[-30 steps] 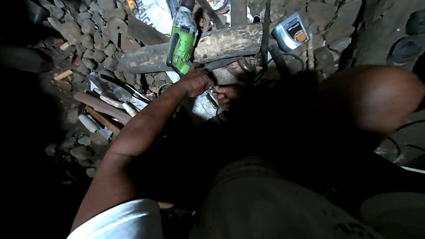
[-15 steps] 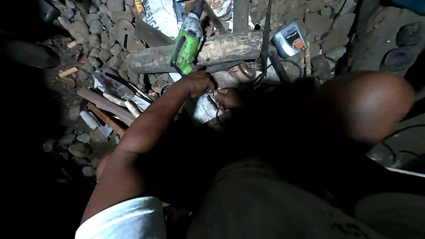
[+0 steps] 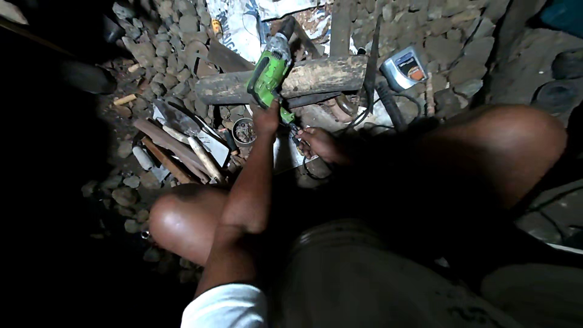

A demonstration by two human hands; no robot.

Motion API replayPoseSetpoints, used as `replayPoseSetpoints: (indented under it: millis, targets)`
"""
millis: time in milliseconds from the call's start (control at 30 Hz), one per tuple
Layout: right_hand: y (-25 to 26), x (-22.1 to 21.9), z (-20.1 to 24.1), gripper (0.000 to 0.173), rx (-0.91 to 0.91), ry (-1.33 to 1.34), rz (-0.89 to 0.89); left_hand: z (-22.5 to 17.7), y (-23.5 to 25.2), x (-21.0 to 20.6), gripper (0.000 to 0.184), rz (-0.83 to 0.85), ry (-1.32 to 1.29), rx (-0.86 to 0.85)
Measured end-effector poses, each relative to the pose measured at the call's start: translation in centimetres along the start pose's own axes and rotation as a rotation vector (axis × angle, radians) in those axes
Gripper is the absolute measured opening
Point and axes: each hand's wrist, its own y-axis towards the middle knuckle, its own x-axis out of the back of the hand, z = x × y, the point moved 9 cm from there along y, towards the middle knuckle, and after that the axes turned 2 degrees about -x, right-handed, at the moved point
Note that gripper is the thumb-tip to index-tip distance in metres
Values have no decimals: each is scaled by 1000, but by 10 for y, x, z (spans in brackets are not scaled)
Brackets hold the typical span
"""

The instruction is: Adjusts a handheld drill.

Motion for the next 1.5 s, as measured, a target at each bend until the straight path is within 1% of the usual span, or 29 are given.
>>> replayPoseSetpoints:
  millis: [33,67,133,167,233,333,400,433,567,667,733,767,833,900,1067,1200,1300,1433,1500]
  targets:
    - [-1,-1,-2,38,-9,-1,4,15,-7,-13,77,68,-226,132]
    - [-1,-2,-2,38,-10,3,7,22,-13,-26,66,130,-435,214]
    - [-2,-1,-1,40,-9,-6,6,26,-20,-49,59,269,-757,284]
    - [-3,0,-2,42,-18,-15,5,28,-22,-55,57,307,-855,290]
    - [-2,6,-3,45,-41,-47,-3,26,-21,-60,57,329,-925,274]
    - [-2,20,3,50,-41,-123,-53,28,-18,-56,58,327,-880,267]
    - [-3,31,1,49,-91,-121,-114,30,-16,-53,61,329,-861,270]
    - [-4,34,0,49,-117,-117,-110,30,-16,-52,62,325,-860,276]
    - [-12,21,0,47,-150,-136,44,29,-17,-48,65,288,-853,289]
    - [-27,2,-3,34,-177,-95,151,30,-18,-47,66,271,-849,299]
    - [-31,-4,-10,28,-169,-75,182,32,-20,-49,65,278,-830,327]
    - [-32,-4,-13,27,-153,-78,165,33,-22,-51,66,290,-816,357]
    - [-36,-1,-17,28,-109,-95,110,36,-30,-56,74,328,-792,420]
    - [-39,1,-18,28,-67,-138,72,37,-34,-59,77,349,-778,438]
    - [-38,9,-11,28,35,-347,-63,37,-30,-64,71,308,-794,397]
    - [-40,10,-2,28,94,-421,-140,35,-31,-64,70,292,-786,405]
    - [-40,8,-5,30,107,-390,-125,37,-30,-66,70,296,-772,401]
    - [-41,-2,-19,34,18,-151,-15,38,-27,-65,72,295,-782,388]
    - [-46,-6,-19,34,-27,-118,22,37,-27,-64,71,304,-774,376]
